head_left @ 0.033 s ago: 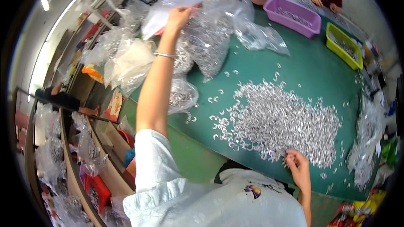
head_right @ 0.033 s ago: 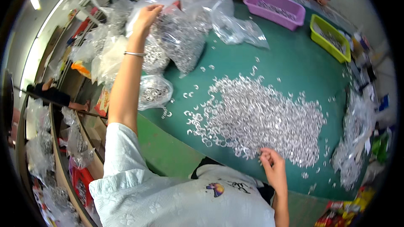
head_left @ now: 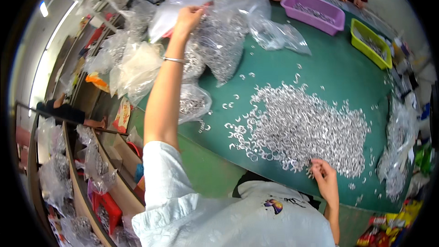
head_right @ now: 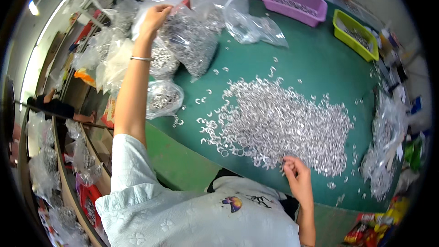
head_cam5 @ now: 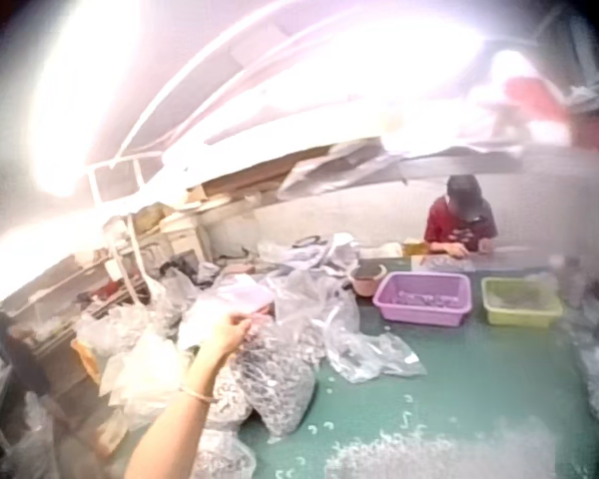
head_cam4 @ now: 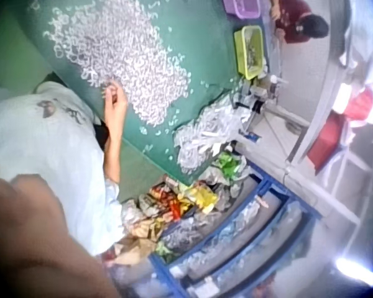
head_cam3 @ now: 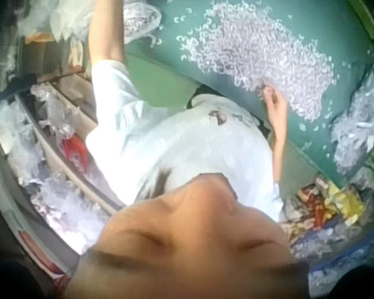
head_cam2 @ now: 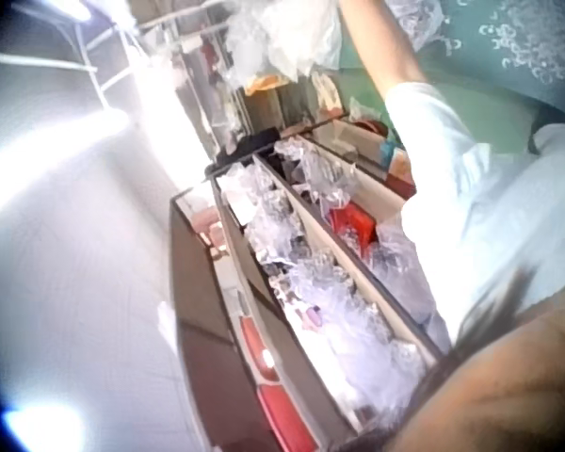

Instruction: The person sorts small silver-colored metal pieces on a green table by hand and places them into plastic bags and trays.

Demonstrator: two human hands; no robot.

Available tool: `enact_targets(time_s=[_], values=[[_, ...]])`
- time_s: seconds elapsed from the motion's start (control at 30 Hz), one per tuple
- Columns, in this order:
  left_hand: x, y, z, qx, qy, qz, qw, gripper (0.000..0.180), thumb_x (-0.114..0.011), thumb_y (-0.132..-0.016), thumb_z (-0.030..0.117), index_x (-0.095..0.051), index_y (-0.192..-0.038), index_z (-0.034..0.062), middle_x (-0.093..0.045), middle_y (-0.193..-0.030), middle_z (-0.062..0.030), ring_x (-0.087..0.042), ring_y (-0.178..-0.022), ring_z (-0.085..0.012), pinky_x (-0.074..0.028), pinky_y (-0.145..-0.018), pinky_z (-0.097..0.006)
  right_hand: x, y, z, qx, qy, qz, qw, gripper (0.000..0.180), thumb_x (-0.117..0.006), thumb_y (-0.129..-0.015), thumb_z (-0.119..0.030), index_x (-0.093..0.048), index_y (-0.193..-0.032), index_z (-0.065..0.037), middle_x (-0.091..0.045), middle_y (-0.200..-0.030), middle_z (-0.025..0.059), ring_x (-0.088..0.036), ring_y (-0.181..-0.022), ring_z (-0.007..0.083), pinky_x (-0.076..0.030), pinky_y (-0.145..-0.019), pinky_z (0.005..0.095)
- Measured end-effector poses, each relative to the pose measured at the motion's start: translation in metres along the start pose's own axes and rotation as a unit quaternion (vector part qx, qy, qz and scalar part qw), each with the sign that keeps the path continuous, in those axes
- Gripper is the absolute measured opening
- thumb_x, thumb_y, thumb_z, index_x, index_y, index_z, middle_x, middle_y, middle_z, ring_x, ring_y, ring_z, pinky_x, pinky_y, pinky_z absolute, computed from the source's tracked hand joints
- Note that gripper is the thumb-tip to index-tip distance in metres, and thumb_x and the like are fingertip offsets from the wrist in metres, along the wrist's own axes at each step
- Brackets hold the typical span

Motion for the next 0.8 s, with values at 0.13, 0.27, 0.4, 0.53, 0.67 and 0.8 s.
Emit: enact_targets(time_s=[0.13,0.27,0.4,0.53,0.67,0.8], values=[[-0.004,0.023,0.014,-0.160,-0.141,0.106,0.971,0.025,-0.055,-0.085,0.016,-0.062,-0.102,-0.0008,-0.066,-0.086,-0.0109,-0.060,-0.077,-0.0166,-0.046,-0.070,-0.028,0.008,-0.002,-0.002,0.008,0.071,0.033,0.997,0.020,-0.058,-0.080,0.002,-0.059,-0.099,0.001,-0.054,-0.074,0.0022,-0.047,-0.064,0.0092,-0.039,-0.058,0.0223],[-0.032,0.128,0.066,-0.228,-0.022,0.173,0.958,0.015,-0.051,-0.082,0.003,-0.061,-0.092,-0.0005,-0.064,-0.091,-0.0151,-0.061,-0.088,-0.0274,-0.046,-0.079,-0.034,-0.015,-0.026,-0.025,0.233,0.234,0.057,0.942,0.027,-0.066,-0.069,0.000,-0.059,-0.096,-0.001,-0.055,-0.087,0.0117,-0.050,-0.082,0.0281,-0.042,-0.071,0.0344],[-0.085,0.253,0.067,-0.195,0.046,-0.131,0.971,0.024,-0.060,-0.077,0.000,-0.058,-0.101,0.0030,-0.058,-0.098,-0.0144,-0.057,-0.092,-0.0305,-0.045,-0.082,-0.036,-0.048,-0.043,-0.041,0.303,0.346,-0.030,0.888,0.039,-0.071,-0.069,-0.014,-0.058,-0.105,-0.008,-0.050,-0.115,0.0100,-0.044,-0.108,0.0290,-0.035,-0.088,0.0433],[-0.127,0.333,0.043,-0.184,-0.023,-0.212,0.960,0.040,-0.067,-0.074,0.009,-0.054,-0.112,0.0042,-0.052,-0.114,-0.0128,-0.050,-0.105,-0.0280,-0.034,-0.090,-0.038,-0.049,-0.048,-0.018,0.297,0.443,-0.105,0.839,0.043,-0.072,-0.068,-0.025,-0.057,-0.107,-0.012,-0.043,-0.128,0.0086,-0.035,-0.123,0.0292,-0.026,-0.096,0.0513],[-0.135,0.337,0.034,-0.172,-0.041,-0.144,0.974,0.035,-0.066,-0.073,0.006,-0.056,-0.107,0.0048,-0.053,-0.104,-0.0104,-0.051,-0.095,-0.0255,-0.034,-0.079,-0.035,-0.033,-0.037,-0.010,0.297,0.440,-0.075,0.844,0.036,-0.071,-0.069,-0.025,-0.059,-0.100,-0.010,-0.045,-0.127,0.0087,-0.035,-0.123,0.0300,-0.024,-0.098,0.0509],[-0.145,0.333,0.033,-0.172,-0.042,-0.115,0.977,0.025,-0.065,-0.073,0.003,-0.058,-0.097,0.0051,-0.054,-0.091,-0.0083,-0.051,-0.084,-0.0239,-0.033,-0.072,-0.034,-0.016,-0.029,-0.003,0.265,0.406,0.060,0.872,0.020,-0.068,-0.070,-0.012,-0.059,-0.087,-0.006,-0.050,-0.118,0.0100,-0.041,-0.118,0.0317,-0.027,-0.096,0.0463]])
Point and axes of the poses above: each hand's wrist, its own y-axis away from the middle knuckle, its own x-axis out of the back of the hand, z = x × y, the point moved 1 cm from there along -y, towards the middle knuckle
